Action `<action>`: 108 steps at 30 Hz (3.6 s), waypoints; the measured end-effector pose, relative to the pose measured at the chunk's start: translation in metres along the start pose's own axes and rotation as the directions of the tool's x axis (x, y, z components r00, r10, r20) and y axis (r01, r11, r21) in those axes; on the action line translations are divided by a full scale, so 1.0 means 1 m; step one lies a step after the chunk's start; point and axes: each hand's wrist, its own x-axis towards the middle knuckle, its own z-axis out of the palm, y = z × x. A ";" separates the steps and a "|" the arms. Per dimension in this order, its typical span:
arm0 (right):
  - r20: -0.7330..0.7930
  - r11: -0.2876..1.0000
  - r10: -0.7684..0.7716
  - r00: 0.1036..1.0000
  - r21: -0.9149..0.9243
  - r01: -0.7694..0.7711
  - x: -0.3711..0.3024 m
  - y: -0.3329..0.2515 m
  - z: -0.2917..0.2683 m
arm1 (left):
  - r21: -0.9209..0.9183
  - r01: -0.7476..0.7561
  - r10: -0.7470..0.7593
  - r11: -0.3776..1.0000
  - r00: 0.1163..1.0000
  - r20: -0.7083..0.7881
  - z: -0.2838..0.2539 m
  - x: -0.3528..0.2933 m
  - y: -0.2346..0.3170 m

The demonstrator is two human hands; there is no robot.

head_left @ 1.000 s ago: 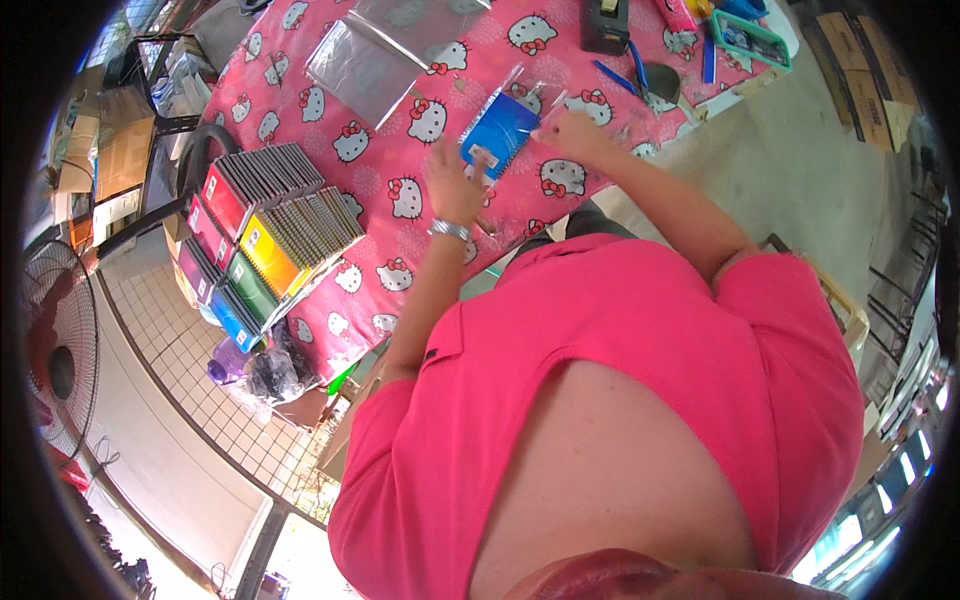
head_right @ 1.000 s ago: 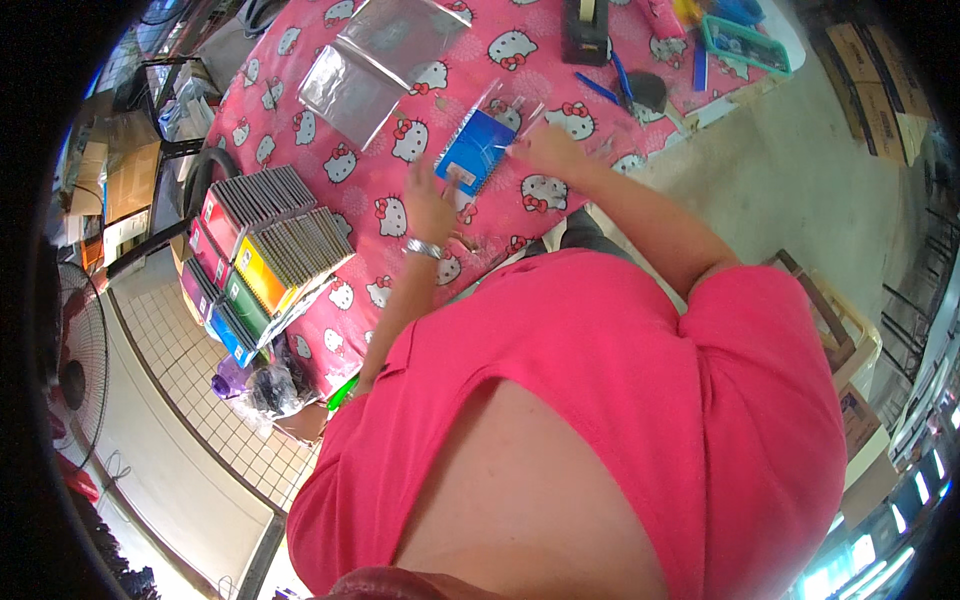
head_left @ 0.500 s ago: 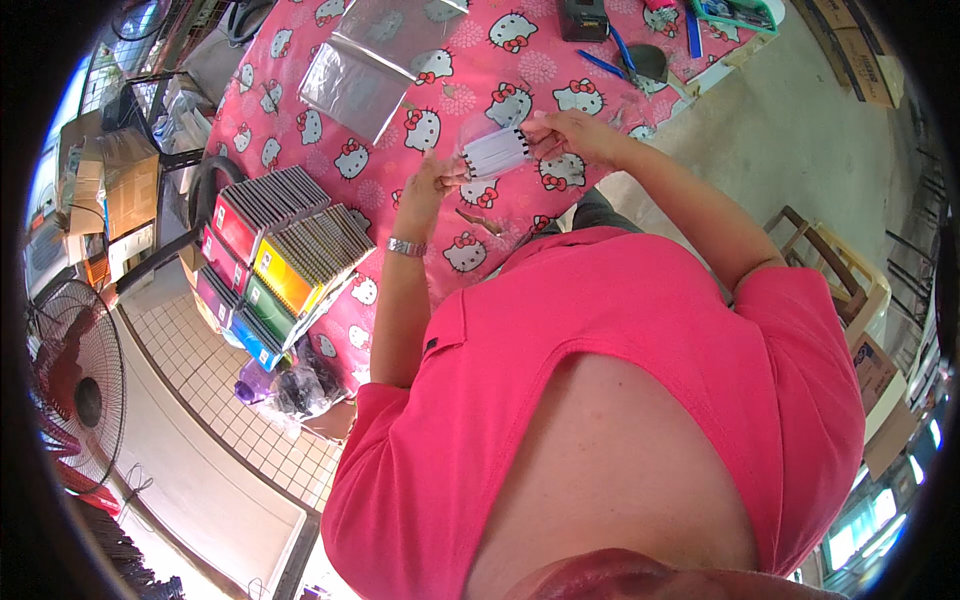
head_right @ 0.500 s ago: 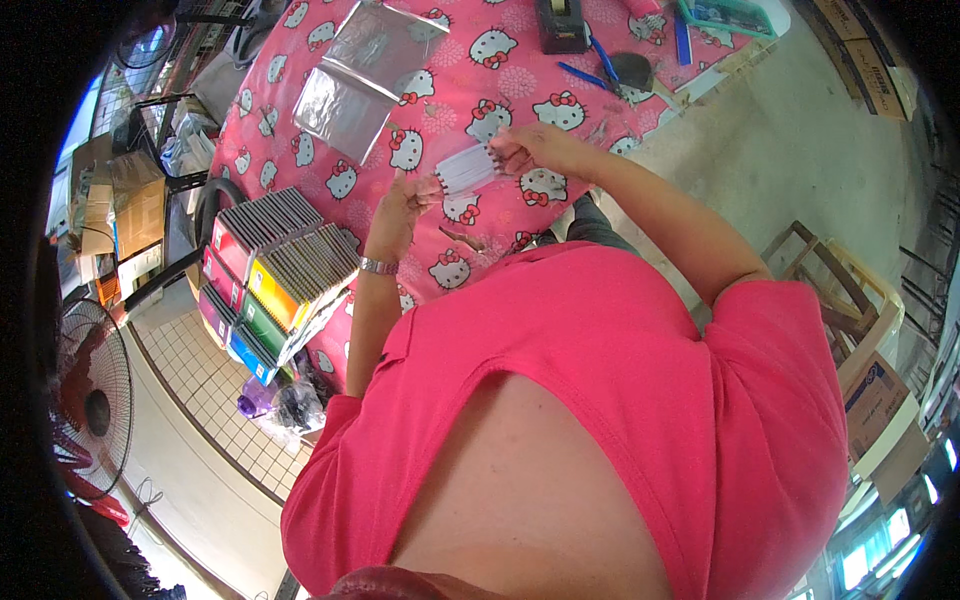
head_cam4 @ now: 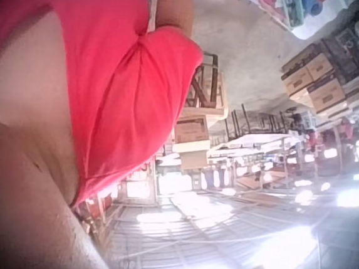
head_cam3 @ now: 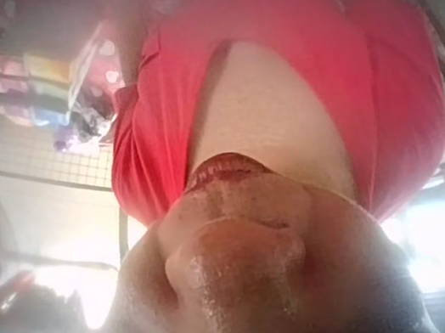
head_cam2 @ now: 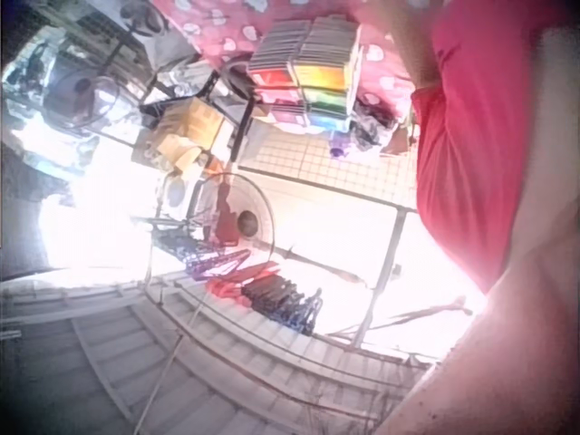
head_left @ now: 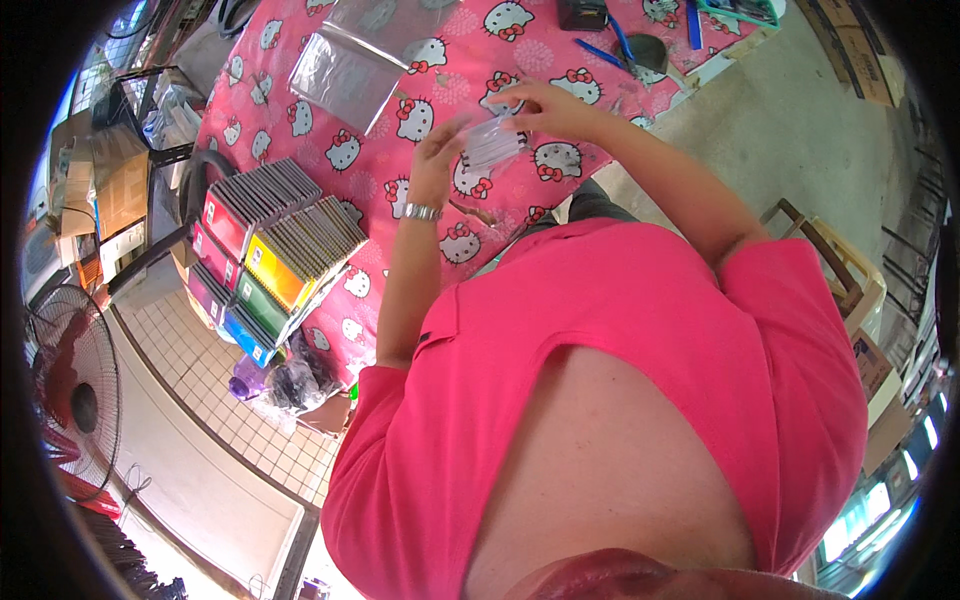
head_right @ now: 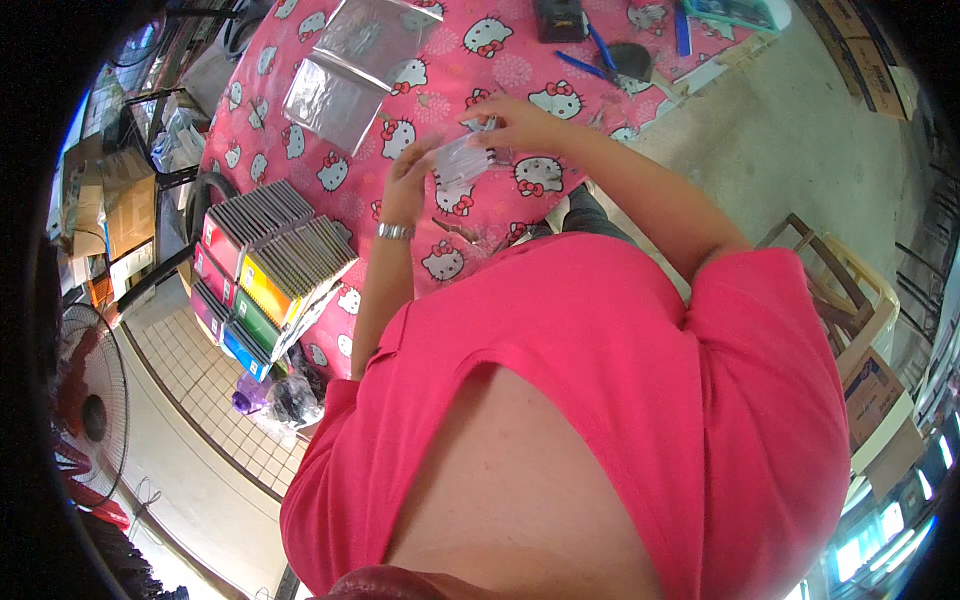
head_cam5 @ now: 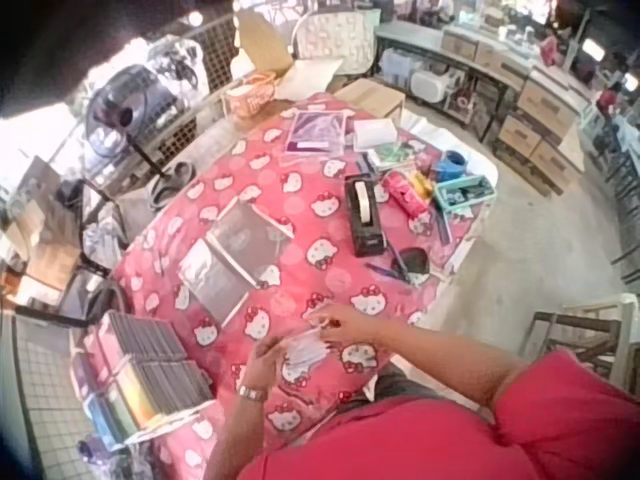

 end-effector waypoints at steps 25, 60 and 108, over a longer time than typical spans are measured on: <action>-0.197 0.998 0.050 0.979 0.046 -0.042 -0.027 0.016 0.010 | -0.353 -0.173 0.152 0.920 0.985 -0.087 -0.018 -0.015 -0.006; -0.385 0.775 -0.375 0.844 -0.629 0.058 0.003 -0.024 0.057 | 0.869 -0.201 0.519 0.453 0.852 -0.074 0.001 -0.005 0.009; 0.344 0.676 -0.096 0.934 -0.666 0.315 0.053 -0.076 0.053 | -0.427 0.377 -0.389 0.822 0.919 0.063 -0.016 -0.042 -0.125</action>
